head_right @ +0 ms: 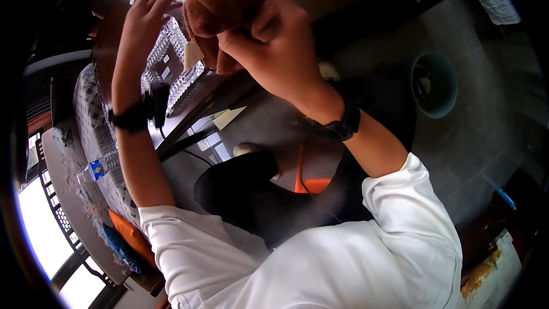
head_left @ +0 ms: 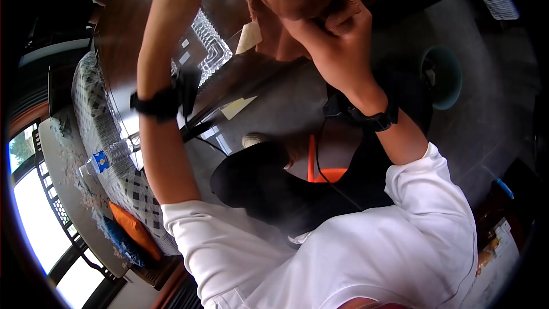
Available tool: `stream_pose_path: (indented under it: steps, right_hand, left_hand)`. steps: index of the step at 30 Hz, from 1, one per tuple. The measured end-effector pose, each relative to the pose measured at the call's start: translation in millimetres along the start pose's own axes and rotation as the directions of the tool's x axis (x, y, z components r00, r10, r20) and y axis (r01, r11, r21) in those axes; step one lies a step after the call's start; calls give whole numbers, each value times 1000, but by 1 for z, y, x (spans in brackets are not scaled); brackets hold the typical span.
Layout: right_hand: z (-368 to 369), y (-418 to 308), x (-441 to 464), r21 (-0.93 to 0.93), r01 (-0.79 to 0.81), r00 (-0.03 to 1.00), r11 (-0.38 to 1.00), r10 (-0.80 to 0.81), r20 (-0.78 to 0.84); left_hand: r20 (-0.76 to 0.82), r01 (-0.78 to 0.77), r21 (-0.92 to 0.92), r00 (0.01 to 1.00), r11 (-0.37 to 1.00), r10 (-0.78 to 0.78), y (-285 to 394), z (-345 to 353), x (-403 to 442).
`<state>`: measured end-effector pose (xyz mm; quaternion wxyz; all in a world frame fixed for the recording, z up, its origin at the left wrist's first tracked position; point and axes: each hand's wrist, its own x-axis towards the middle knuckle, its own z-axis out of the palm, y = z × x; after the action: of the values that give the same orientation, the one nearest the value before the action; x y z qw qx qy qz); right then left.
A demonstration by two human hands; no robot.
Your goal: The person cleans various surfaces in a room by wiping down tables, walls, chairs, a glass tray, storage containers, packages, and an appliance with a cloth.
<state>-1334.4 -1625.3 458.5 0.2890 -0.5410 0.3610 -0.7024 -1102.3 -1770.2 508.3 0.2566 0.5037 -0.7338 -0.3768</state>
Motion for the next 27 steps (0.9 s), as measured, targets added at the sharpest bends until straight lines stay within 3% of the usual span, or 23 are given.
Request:
stream_pose_path:
  steps: [1, 2, 4, 5, 6, 8, 12, 15, 19, 20, 24, 27]
  right_hand:
    - [-3, 5, 2, -40, 62, 998, 997, -63, -18]
    - [-4, 2, 4, 33, -10, 1000, 999, 11, -28]
    - [-4, -17, 4, 166, -114, 988, 980, 128, -82]
    - [-6, -21, 7, 233, -158, 977, 960, 186, -103]
    - [-13, -9, 9, 79, -36, 997, 996, 42, -68]
    - [-14, -17, 9, 147, -118, 990, 982, 128, -64]
    - [-15, -22, 11, 188, -83, 991, 979, 100, -86]
    - [-15, -30, 12, 283, -155, 982, 947, 179, -59]
    - [-22, -26, 11, 173, -120, 992, 978, 124, -12]
    - [-24, -22, 11, 112, -75, 997, 991, 77, -6]
    - [-25, -11, 12, -55, 102, 995, 993, -102, 9]
    - [-21, -23, 11, 109, -38, 999, 993, 37, 4]
  left_hand:
    - [-22, -14, 101, 1000, 995, 16, -10, 12, 31]
    - [-77, 13, 317, 997, 948, 12, -38, 29, 76]
    - [-189, 97, 377, 982, 921, -26, -13, 48, 90]
    - [-234, 133, 226, 969, 965, -79, 4, 49, 86]
    - [-242, 179, 158, 960, 971, -137, 4, 49, 96]
    - [-238, 278, 21, 934, 960, -265, -11, 45, 123]
    - [-263, -26, 282, 959, 959, 103, -96, 36, 181]
    - [-228, 218, 42, 952, 975, -203, -22, 53, 145]
    - [-190, 229, -135, 949, 964, -252, -49, 45, 170]
    - [-184, 234, -294, 937, 927, -296, -52, 44, 170]
    - [-154, 215, -309, 950, 926, -272, -43, 43, 157]
    - [-65, 232, -201, 966, 952, -249, -30, 42, 151]
